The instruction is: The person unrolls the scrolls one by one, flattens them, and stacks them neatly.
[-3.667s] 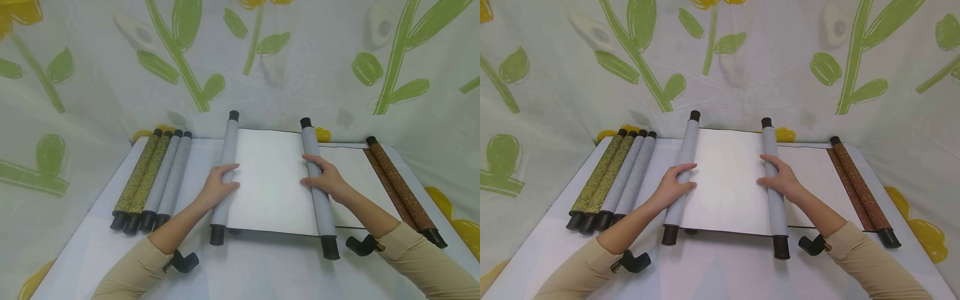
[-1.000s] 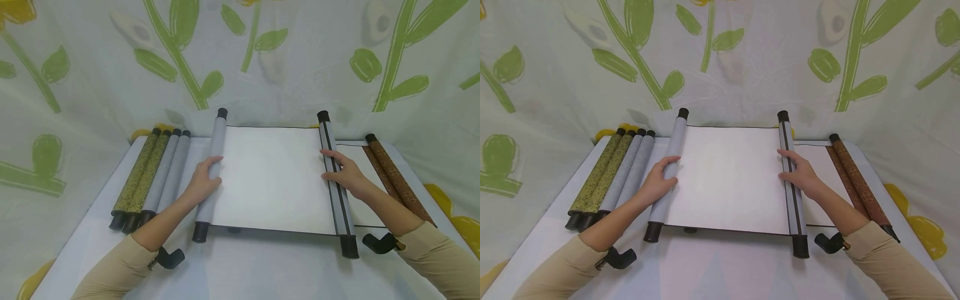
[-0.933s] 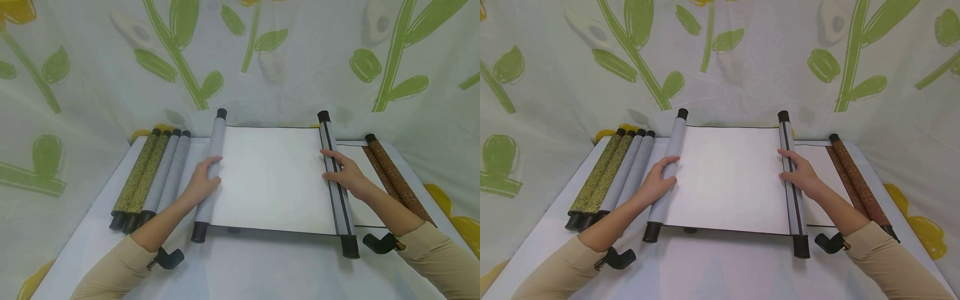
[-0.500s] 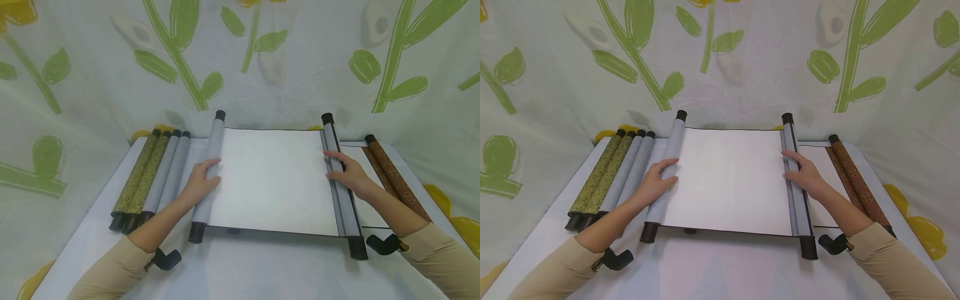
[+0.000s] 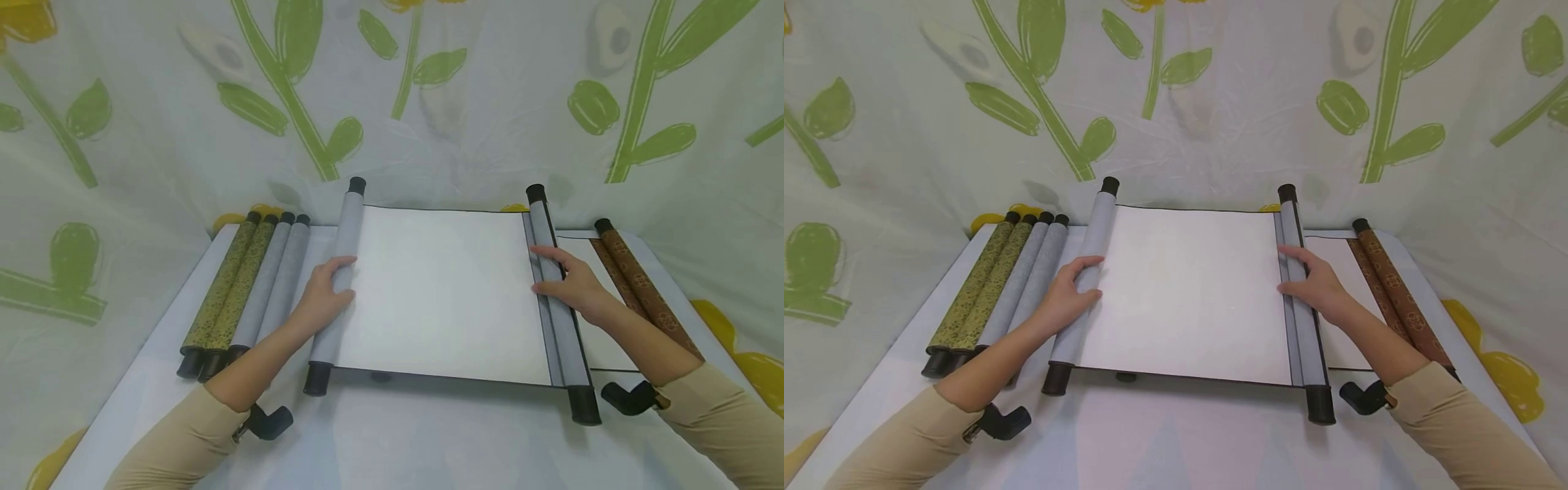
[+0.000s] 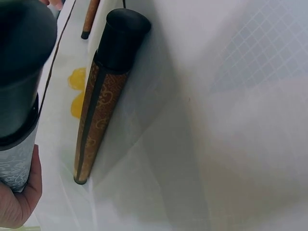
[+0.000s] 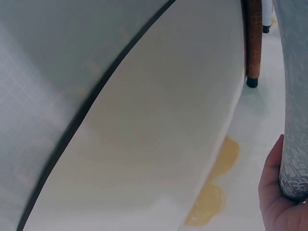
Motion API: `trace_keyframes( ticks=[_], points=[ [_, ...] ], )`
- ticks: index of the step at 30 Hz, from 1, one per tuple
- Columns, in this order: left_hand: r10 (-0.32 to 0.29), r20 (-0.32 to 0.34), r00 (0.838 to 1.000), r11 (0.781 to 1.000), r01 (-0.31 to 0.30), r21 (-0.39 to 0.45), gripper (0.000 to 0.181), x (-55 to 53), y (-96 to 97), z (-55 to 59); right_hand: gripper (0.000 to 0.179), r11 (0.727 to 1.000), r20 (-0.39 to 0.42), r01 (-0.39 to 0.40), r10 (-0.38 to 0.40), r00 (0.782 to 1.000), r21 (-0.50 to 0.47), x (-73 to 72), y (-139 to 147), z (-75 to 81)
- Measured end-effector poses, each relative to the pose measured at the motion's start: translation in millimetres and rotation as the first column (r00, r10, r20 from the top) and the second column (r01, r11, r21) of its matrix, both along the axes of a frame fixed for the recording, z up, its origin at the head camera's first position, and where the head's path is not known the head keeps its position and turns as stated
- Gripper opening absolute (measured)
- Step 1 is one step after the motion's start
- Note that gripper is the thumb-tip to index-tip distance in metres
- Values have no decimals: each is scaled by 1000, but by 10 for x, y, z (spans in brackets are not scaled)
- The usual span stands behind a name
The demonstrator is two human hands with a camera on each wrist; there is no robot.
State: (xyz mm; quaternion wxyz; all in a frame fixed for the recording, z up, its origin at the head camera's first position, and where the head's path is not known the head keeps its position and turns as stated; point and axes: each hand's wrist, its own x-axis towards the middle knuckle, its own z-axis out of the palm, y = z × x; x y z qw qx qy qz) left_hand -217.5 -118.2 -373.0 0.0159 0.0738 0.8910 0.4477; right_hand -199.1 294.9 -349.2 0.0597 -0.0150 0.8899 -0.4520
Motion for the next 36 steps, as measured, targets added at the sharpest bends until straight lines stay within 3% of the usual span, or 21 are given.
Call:
trace_keyframes(
  ticks=[11, 23, 36],
  points=[
    [-2, 39, 999, 1000, 2, -11, 48, 29, -46, 38, 65, 999, 26, -32, 32, 999, 0, -25, 126, 6],
    [-12, -39, 999, 1000, 12, -2, 55, 5, -58, 26, 77, 998, 48, -36, 33, 998, 45, -27, 212, -19],
    [-5, -19, 1000, 1000, 5, -28, 51, 21, -64, 51, 75, 996, 41, -44, 41, 998, 79, -23, 268, 52]
  ],
)
